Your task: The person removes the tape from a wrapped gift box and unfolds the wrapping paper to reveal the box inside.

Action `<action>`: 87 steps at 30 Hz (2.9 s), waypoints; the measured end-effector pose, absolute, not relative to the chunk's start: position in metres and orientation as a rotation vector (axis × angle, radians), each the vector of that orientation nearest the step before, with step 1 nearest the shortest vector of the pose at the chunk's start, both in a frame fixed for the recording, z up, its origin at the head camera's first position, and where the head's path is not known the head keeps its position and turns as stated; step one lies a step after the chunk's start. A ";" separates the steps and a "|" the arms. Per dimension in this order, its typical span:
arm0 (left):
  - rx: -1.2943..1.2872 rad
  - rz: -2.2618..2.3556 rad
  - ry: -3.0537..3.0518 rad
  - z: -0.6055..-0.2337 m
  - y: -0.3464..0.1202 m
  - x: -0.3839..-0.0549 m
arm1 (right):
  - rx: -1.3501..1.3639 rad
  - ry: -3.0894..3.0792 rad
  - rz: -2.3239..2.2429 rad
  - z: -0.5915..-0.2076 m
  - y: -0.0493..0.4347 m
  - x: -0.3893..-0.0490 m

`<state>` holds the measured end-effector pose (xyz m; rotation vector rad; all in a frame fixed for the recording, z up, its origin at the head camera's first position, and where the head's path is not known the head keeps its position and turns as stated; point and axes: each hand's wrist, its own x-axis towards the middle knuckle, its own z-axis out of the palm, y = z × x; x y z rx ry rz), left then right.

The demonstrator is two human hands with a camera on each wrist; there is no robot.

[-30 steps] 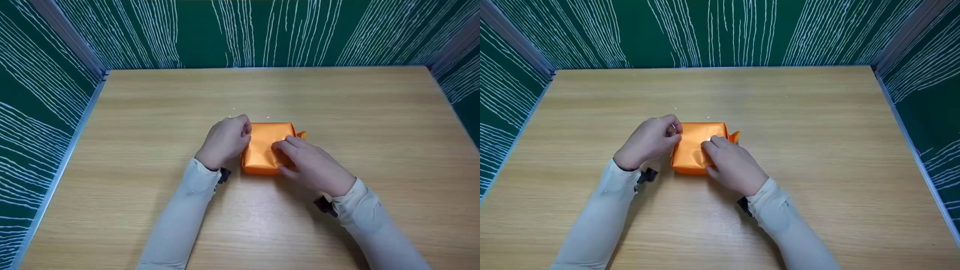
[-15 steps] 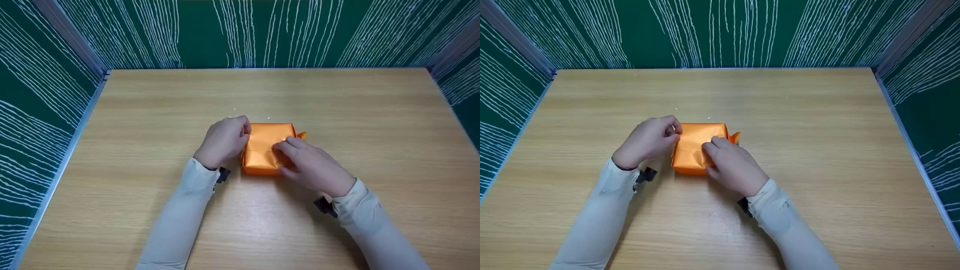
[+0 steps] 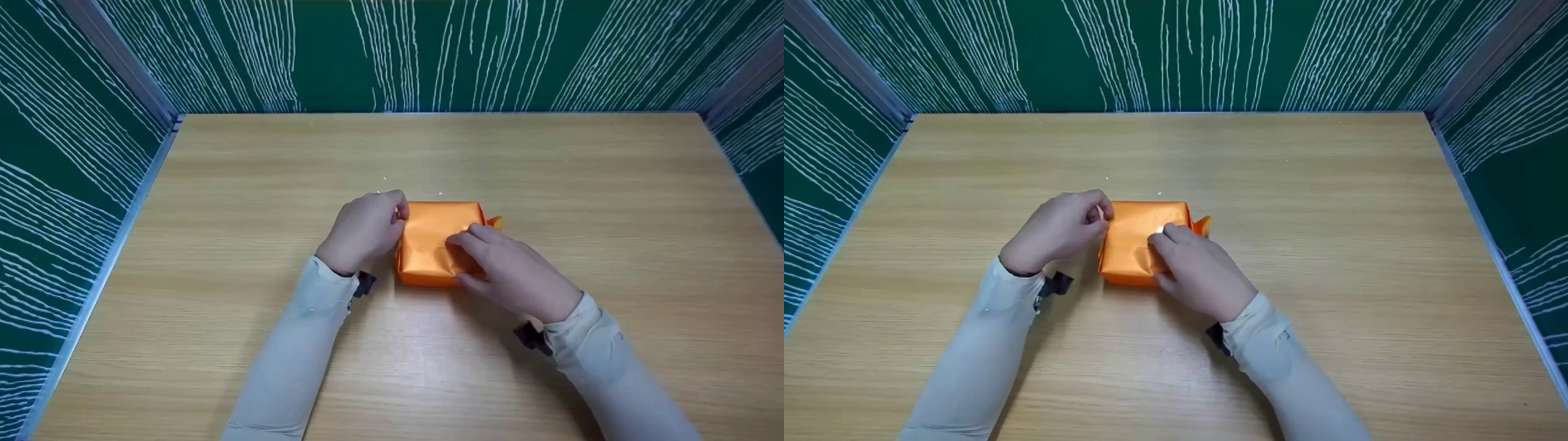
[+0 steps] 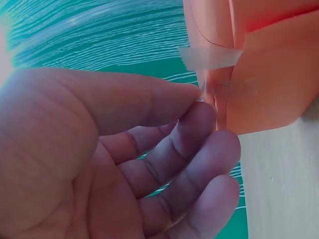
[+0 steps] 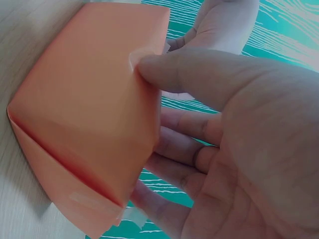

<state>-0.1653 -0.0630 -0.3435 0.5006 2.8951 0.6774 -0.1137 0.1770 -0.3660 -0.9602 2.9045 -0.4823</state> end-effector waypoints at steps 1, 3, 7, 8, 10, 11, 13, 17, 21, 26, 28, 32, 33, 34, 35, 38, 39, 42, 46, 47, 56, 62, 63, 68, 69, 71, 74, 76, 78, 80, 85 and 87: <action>0.501 0.672 2.892 -0.344 -0.063 -0.165 | -0.957 2.903 -0.481 -0.366 0.177 -0.114; 0.500 0.670 2.887 -0.344 -0.063 -0.165 | -0.953 2.901 -0.478 -0.366 0.177 -0.114; 0.500 0.661 2.891 -0.343 -0.064 -0.165 | -0.945 2.901 -0.474 -0.366 0.177 -0.113; 0.504 0.660 2.892 -0.343 -0.064 -0.164 | -0.942 2.901 -0.473 -0.366 0.177 -0.113; 0.513 0.656 2.892 -0.343 -0.063 -0.164 | -0.943 2.901 -0.472 -0.366 0.177 -0.113; 0.517 0.655 2.892 -0.342 -0.063 -0.164 | -0.945 2.901 -0.474 -0.366 0.177 -0.113; 0.523 0.647 2.897 -0.342 -0.063 -0.163 | -0.948 2.902 -0.480 -0.366 0.177 -0.113; 0.535 0.641 2.905 -0.342 -0.063 -0.162 | -0.944 2.899 -0.493 -0.364 0.177 -0.113; 0.559 0.645 2.910 -0.342 -0.064 -0.162 | -0.952 2.896 -0.503 -0.364 0.178 -0.113; 0.527 0.633 2.901 -0.341 -0.067 -0.162 | -1.032 2.907 -0.510 -0.365 0.179 -0.113; 0.510 0.628 2.890 -0.341 -0.068 -0.162 | -1.047 2.913 -0.509 -0.365 0.179 -0.113; 0.489 0.621 2.871 -0.340 -0.072 -0.162 | -1.015 2.910 -0.510 -0.365 0.177 -0.114; 0.481 0.619 2.868 -0.339 -0.073 -0.162 | -1.003 2.906 -0.507 -0.365 0.177 -0.114; 0.474 0.617 2.864 -0.338 -0.074 -0.162 | -0.991 2.899 -0.505 -0.365 0.176 -0.114; 0.470 0.616 2.861 -0.338 -0.075 -0.162 | -0.980 2.894 -0.502 -0.364 0.176 -0.114; 0.456 0.621 2.849 -0.337 -0.077 -0.162 | -0.955 2.880 -0.494 -0.365 0.176 -0.113; 0.454 0.624 2.844 -0.337 -0.077 -0.162 | -0.948 2.880 -0.492 -0.365 0.176 -0.113; 0.443 0.628 2.829 -0.337 -0.077 -0.162 | -0.933 2.884 -0.493 -0.366 0.177 -0.113; 0.396 0.624 2.810 -0.338 -0.077 -0.162 | -0.932 2.881 -0.492 -0.367 0.177 -0.112; 0.383 0.625 2.808 -0.338 -0.077 -0.162 | -0.927 2.879 -0.489 -0.367 0.177 -0.111; 0.353 0.662 2.778 -0.337 -0.081 -0.162 | -1.002 2.911 -0.500 -0.370 0.179 -0.111; 0.278 0.733 2.796 -0.331 -0.082 -0.160 | -0.992 2.914 -0.488 -0.368 0.179 -0.111; 0.251 0.742 2.802 -0.330 -0.082 -0.160 | -0.991 2.912 -0.491 -0.368 0.179 -0.111; 0.307 0.796 2.898 -0.324 -0.075 -0.157 | -0.996 2.901 -0.493 -0.367 0.178 -0.113; 0.374 0.800 2.908 -0.323 -0.072 -0.156 | -0.998 2.900 -0.492 -0.366 0.179 -0.114; 0.539 0.782 2.899 -0.323 -0.064 -0.153 | -1.000 2.896 -0.487 -0.366 0.179 -0.115; 0.758 0.709 2.813 -0.328 -0.051 -0.147 | -1.006 2.897 -0.490 -0.365 0.180 -0.116; 0.832 0.643 2.778 -0.333 -0.044 -0.144 | -1.008 2.896 -0.495 -0.365 0.180 -0.116; 0.854 0.589 2.770 -0.338 -0.039 -0.143 | -1.005 2.890 -0.506 -0.365 0.181 -0.116; 0.841 0.550 2.783 -0.342 -0.036 -0.142 | -0.991 2.872 -0.524 -0.365 0.182 -0.115; 0.841 0.499 2.799 -0.348 -0.036 -0.142 | -0.950 2.806 -0.636 -0.364 0.183 -0.116; 0.858 0.484 2.801 -0.349 -0.036 -0.142 | -0.958 2.794 -0.681 -0.364 0.184 -0.117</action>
